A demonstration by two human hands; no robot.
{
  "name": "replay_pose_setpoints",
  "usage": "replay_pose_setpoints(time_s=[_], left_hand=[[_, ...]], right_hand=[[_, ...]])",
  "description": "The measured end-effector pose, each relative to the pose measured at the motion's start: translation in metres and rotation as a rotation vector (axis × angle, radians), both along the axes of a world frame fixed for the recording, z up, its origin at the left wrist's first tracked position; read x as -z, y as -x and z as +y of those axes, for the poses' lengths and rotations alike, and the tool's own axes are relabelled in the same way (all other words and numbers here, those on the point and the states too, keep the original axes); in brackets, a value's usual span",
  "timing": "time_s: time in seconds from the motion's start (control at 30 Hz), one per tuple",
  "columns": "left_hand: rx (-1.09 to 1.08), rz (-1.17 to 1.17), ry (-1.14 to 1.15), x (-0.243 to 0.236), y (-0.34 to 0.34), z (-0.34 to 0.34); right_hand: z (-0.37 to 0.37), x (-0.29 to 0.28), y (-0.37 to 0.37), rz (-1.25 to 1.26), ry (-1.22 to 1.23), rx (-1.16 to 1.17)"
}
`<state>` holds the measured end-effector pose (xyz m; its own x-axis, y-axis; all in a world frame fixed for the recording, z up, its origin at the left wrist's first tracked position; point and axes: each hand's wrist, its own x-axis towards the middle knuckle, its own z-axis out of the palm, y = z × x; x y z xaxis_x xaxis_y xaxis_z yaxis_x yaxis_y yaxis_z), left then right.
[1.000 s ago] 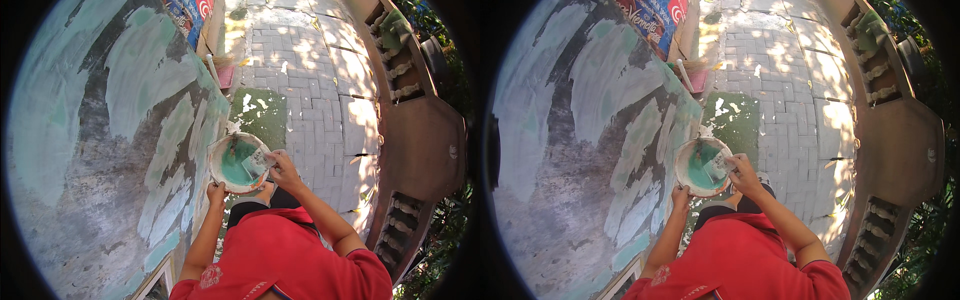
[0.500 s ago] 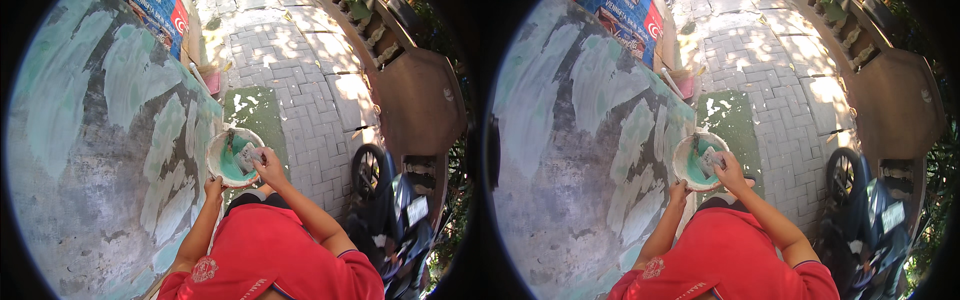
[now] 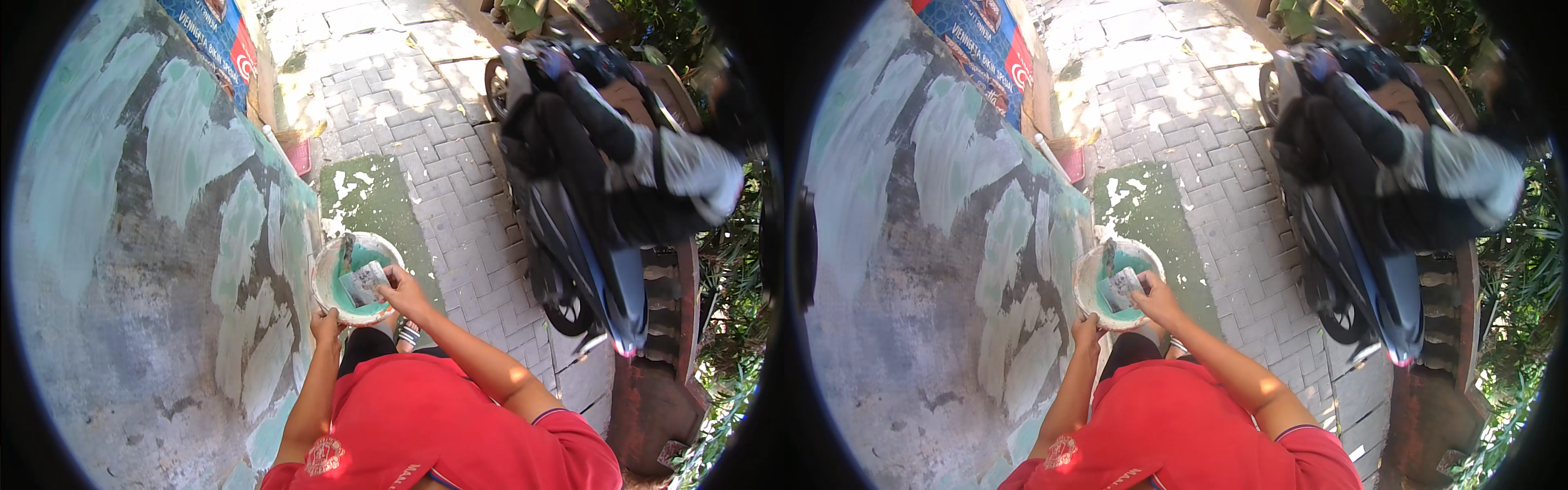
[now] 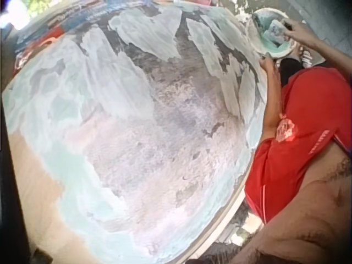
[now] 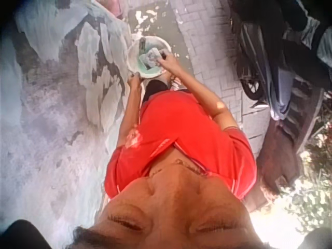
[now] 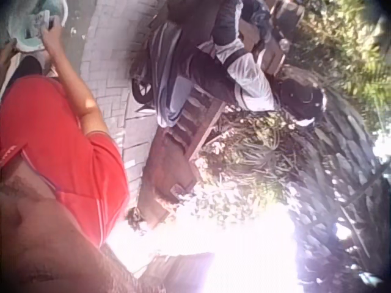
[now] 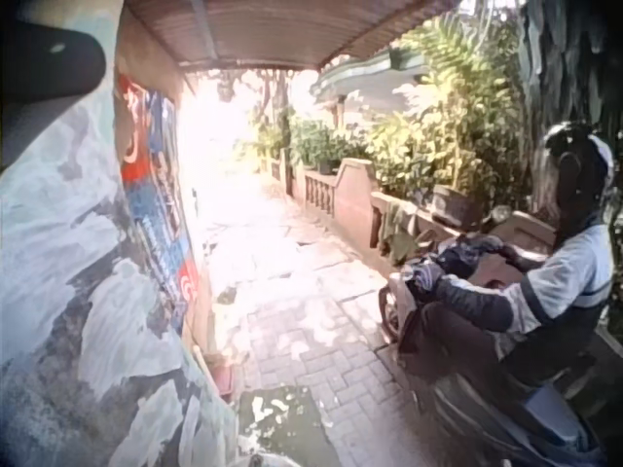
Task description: The person applies green patching compound to an exterior wall using a putty knife, repeatedly dipping the tool into a bucket and smoothing the compound over damaged areas of the wall surface.
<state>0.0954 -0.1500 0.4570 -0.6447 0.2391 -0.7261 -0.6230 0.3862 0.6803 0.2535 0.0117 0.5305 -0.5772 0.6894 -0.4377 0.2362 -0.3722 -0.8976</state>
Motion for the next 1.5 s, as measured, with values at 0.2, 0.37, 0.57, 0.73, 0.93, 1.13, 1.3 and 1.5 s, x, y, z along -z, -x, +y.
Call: replay_pose_setpoints(time_s=[0.2, 0.37, 0.57, 0.73, 0.93, 1.13, 1.3, 1.5], left_hand=[[0.016, 0.013, 0.095, 0.017, 0.024, 0.028], [-0.039, 0.095, 0.065, 0.042, 0.051, 0.04], [-0.093, 0.078, 0.018, 0.064, 0.066, 0.05], [-0.129, 0.081, 0.121, 0.078, 0.06, 0.056], [-0.164, 0.064, 0.199, 0.126, 0.033, 0.067], [-0.28, 0.003, 0.145, 0.225, 0.006, 0.059], [-0.207, -0.044, 0.17, 0.315, 0.005, 0.058], [-0.231, -0.057, 0.137, 0.416, 0.006, 0.036]], right_hand=[[0.048, 0.005, 0.043, -0.057, 0.024, -0.093], [0.087, 0.009, 0.079, 0.049, 0.031, -0.098], [0.144, 0.029, 0.103, 0.049, 0.137, -0.091], [0.196, 0.057, 0.136, 0.046, 0.208, -0.083], [0.24, 0.163, 0.171, -0.101, 0.0, -0.134], [0.24, 0.285, 0.21, -0.238, -0.208, -0.175], [0.232, 0.408, 0.256, -0.168, -0.208, -0.193], [0.198, 0.498, 0.334, -0.113, -0.233, -0.164]])
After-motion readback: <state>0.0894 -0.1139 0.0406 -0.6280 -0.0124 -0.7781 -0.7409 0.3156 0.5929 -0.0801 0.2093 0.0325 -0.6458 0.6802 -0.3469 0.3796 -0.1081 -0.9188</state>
